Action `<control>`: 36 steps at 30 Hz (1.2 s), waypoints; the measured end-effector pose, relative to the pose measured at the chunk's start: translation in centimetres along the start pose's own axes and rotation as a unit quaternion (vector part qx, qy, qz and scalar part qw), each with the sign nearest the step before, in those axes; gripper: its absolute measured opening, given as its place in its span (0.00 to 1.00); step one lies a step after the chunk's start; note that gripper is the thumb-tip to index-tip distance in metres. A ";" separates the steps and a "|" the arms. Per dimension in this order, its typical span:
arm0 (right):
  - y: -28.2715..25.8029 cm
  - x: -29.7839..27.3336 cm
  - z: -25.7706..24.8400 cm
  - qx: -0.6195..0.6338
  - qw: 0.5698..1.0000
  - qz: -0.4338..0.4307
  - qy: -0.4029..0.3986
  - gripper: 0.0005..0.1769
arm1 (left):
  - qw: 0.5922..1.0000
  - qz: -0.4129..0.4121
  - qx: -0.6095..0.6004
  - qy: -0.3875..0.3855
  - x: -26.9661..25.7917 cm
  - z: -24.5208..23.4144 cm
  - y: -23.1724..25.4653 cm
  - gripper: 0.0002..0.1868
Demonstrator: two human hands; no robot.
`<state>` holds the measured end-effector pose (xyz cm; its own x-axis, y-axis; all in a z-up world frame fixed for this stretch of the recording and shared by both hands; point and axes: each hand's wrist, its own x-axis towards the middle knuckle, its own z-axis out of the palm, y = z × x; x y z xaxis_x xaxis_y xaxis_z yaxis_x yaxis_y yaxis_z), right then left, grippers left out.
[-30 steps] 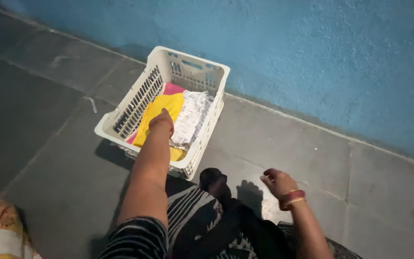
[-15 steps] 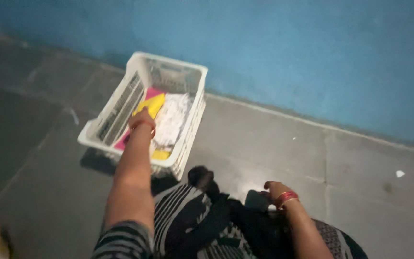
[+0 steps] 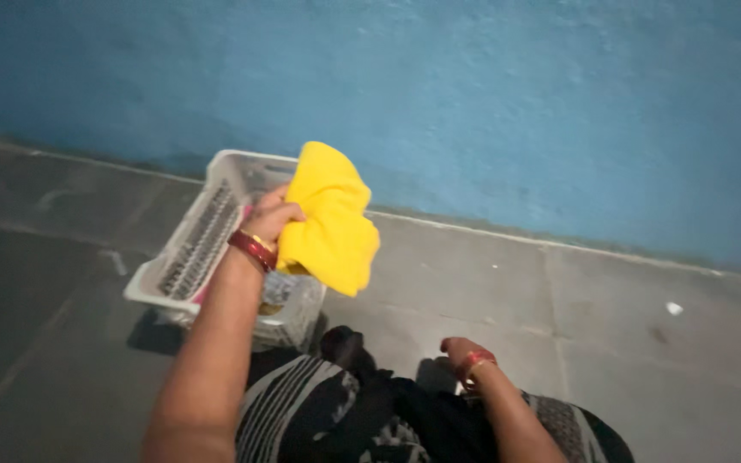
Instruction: The person sits on the floor and folds several pieces of clothing, including a pink and white towel, a white patterned cloth, and a yellow shirt. The person places each folded item into a white plastic laundry basket.
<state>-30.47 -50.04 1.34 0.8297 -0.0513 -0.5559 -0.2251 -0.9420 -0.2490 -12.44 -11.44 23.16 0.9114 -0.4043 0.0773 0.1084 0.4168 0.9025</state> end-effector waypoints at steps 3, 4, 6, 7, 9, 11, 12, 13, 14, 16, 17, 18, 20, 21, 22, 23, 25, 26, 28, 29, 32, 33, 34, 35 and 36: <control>1.5 -0.3 -0.8 -0.009 1.000 -0.019 0.019 0.27 | 0.991 -0.019 -0.105 -0.078 0.2 4.2 -4.6 0.33; 2.1 -0.6 -1.1 0.012 0.999 -0.007 0.033 0.28 | 0.987 -0.034 -0.131 -0.087 0.6 4.6 -6.8 0.35; 3.7 -0.6 -2.2 0.057 0.997 0.033 0.040 0.29 | 0.988 -0.059 -0.124 -0.075 1.7 5.4 -13.0 0.33; 4.7 -0.4 -2.7 0.082 0.994 0.062 0.033 0.30 | 0.988 -0.070 -0.120 -0.068 2.4 5.5 -16.6 0.33; 6.6 0.5 -2.4 0.121 0.984 0.094 0.094 0.29 | 0.980 -0.180 -0.046 0.070 2.4 4.0 -24.8 0.34; 9.1 1.1 -2.4 0.184 0.964 0.063 0.183 0.27 | 0.937 -0.302 0.090 0.149 1.7 2.8 -31.9 0.36; 10.0 1.8 -2.6 0.166 0.965 0.074 0.191 0.25 | 0.905 -0.349 0.162 0.182 1.4 2.2 -34.4 0.37; 10.7 2.6 -2.5 0.148 0.965 0.084 0.198 0.24 | 0.925 -0.326 0.125 0.147 1.2 2.1 -36.4 0.35; 10.9 3.4 -2.0 0.179 0.961 0.071 0.198 0.24 | 0.942 -0.301 0.089 0.116 1.4 1.9 -37.6 0.33; 10.6 4.9 -0.5 0.227 0.954 0.065 0.185 0.23 | 0.960 -0.241 0.123 0.069 1.3 1.7 -38.5 0.31; 10.1 5.8 0.5 0.244 0.952 0.071 0.171 0.22 | 0.958 -0.207 0.194 0.049 1.1 1.5 -38.5 0.30; 9.6 6.8 1.2 0.243 0.954 0.075 0.157 0.22 | 0.950 -0.167 0.262 0.027 1.4 1.8 -38.2 0.30; 8.8 8.5 2.9 0.216 0.965 0.078 0.130 0.21 | 0.909 -0.246 0.336 0.018 1.5 2.2 -37.6 0.32; 8.7 9.3 3.8 0.190 0.972 0.076 0.116 0.21 | 0.884 -0.285 0.370 0.012 1.4 2.4 -37.6 0.33; 8.7 9.9 4.6 0.162 0.979 0.071 0.103 0.21 | 0.872 -0.224 0.434 -0.020 1.1 2.8 -38.0 0.35; 8.9 10.3 5.5 0.138 0.985 0.078 0.076 0.22 | 0.853 -0.162 0.494 -0.053 0.6 3.2 -38.5 0.36; 9.1 11.4 6.6 0.088 0.992 0.086 0.023 0.24 | 0.796 -0.134 0.581 -0.104 0.0 3.3 -39.5 0.42; 9.2 11.9 6.8 -0.009 1.000 0.014 0.006 0.23 | 0.764 -0.169 0.610 -0.122 -0.2 3.7 -40.3 0.45; 9.3 12.6 7.3 -0.200 0.970 -0.130 -0.033 0.33 | 0.727 -0.191 0.634 -0.179 -0.2 4.2 -41.9 0.48; 9.3 12.7 7.7 -0.088 0.995 -0.049 -0.001 0.29 | 0.724 -0.177 0.630 -0.218 -0.1 4.5 -42.9 0.47; 8.6 12.7 8.0 0.175 0.969 0.152 0.091 0.33 | 0.722 -0.162 0.606 -0.292 -0.3 4.9 -45.7 0.47; 8.3 12.4 7.9 0.210 0.953 0.185 0.118 0.38 | 0.723 -0.160 0.597 -0.309 -0.5 5.0 -46.3 0.48; 8.0 12.1 7.6 0.244 0.934 0.216 0.148 0.43 | 0.736 -0.141 0.591 -0.298 -0.4 4.9 -46.9 0.45; 8.0 11.5 7.2 0.273 0.924 0.237 0.126 0.40 | 0.749 -0.121 0.585 -0.287 -0.5 4.7 -47.2 0.43; 8.2 10.9 6.6 0.302 0.912 0.255 0.107 0.37 | 0.762 -0.099 0.578 -0.275 -0.2 4.6 -47.3 0.41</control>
<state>-26.59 -56.11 -11.99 0.6048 -0.5555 -0.5706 -0.7964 -0.4268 -0.4285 -19.55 -34.78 -17.62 0.5845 -0.7780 -0.2306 -0.4896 -0.5647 0.6643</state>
